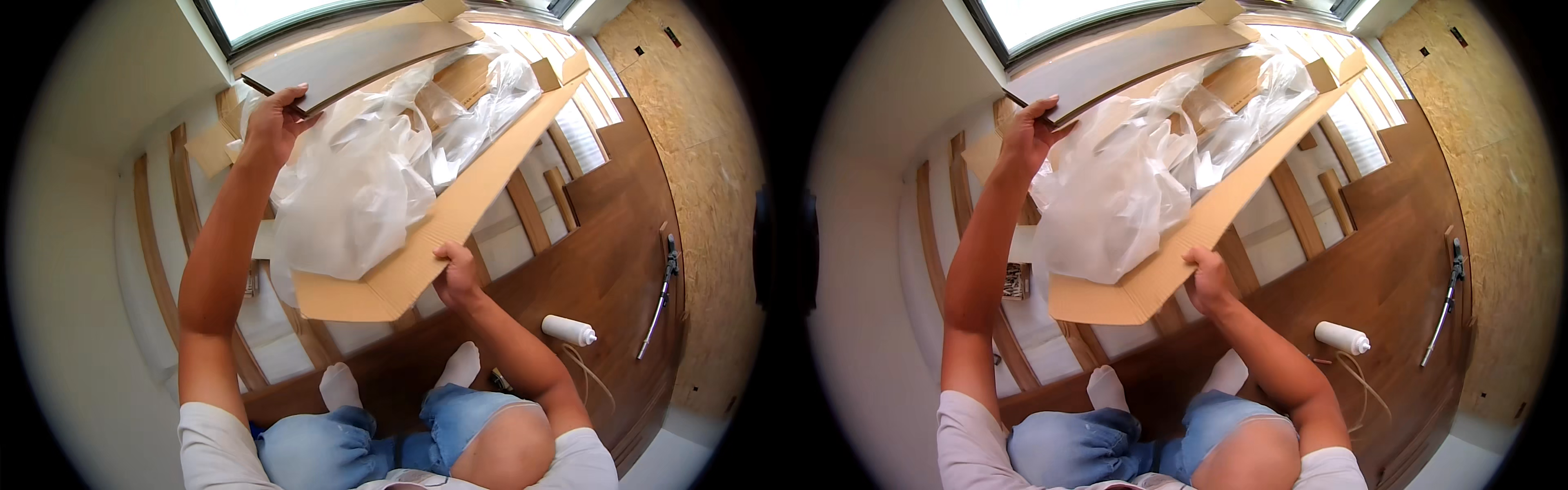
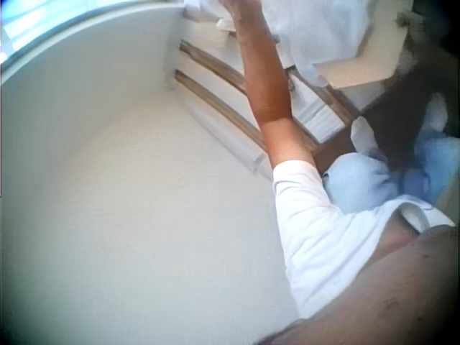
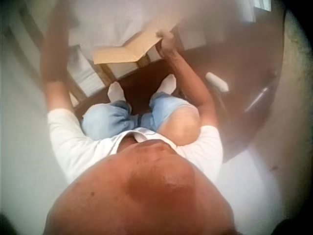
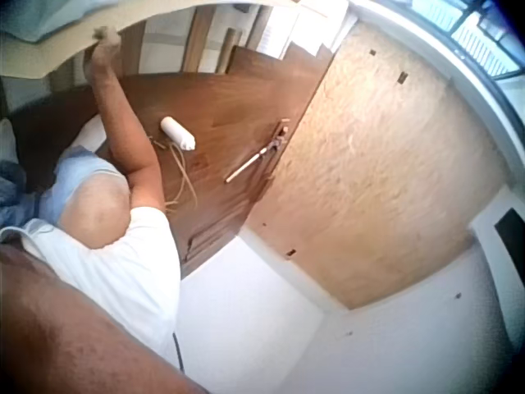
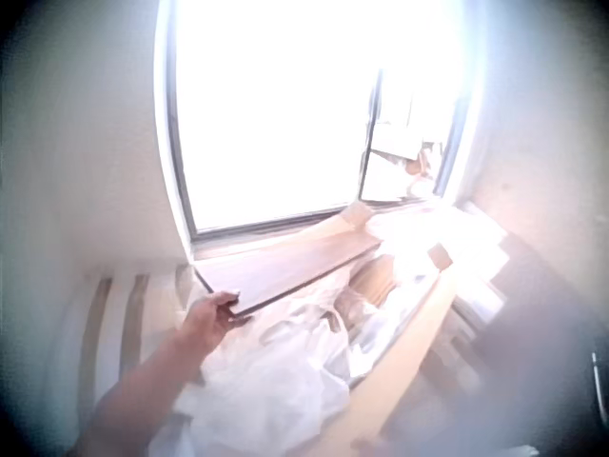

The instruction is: The person installs wood flooring panels by applying adhesive, positioning the panels on wooden joists, and securing them with a hammer and a pneumatic nailer.

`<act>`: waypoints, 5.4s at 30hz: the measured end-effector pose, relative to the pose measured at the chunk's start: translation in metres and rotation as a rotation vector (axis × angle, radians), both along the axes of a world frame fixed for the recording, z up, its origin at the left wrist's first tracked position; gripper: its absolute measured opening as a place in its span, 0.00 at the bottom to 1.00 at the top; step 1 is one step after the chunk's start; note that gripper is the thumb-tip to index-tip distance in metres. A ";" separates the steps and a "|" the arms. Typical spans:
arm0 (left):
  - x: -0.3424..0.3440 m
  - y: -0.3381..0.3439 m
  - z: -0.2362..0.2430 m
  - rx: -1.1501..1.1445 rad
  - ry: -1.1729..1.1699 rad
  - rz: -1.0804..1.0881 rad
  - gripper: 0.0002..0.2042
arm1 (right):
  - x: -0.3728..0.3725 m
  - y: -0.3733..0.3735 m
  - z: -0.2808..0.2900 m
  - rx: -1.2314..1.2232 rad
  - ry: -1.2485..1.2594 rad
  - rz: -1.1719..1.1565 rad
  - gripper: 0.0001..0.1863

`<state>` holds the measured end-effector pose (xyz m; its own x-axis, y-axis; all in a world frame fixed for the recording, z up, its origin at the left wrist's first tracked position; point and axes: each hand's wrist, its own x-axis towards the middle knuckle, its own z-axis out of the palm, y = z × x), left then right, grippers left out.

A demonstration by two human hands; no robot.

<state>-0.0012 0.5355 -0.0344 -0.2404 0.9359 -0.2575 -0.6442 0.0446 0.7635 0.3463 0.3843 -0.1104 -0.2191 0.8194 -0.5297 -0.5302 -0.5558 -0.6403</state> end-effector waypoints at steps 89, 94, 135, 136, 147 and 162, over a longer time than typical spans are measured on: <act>-0.082 -0.527 -0.162 -0.538 0.128 0.283 0.23 | 0.069 0.096 -0.057 1.163 -1.384 1.308 0.42; -0.017 -0.495 -0.200 -0.703 0.247 -0.039 0.21 | 0.104 0.134 -0.090 1.013 -1.503 1.467 0.42; 0.017 -0.368 -0.235 -0.726 0.794 -0.543 0.17 | 0.340 -0.044 0.046 0.288 -1.005 -0.128 0.34; 0.012 -0.369 -0.238 -0.727 0.766 -0.526 0.17 | 0.325 -0.036 0.056 0.333 -0.941 -0.162 0.34; 0.022 -0.321 -0.206 -0.721 1.279 -0.817 0.31 | 0.232 0.015 0.080 0.559 -0.867 0.147 0.23; 0.006 -0.316 -0.219 -0.782 1.186 -0.941 0.30 | 0.089 -0.028 -0.015 0.376 -0.643 0.419 0.26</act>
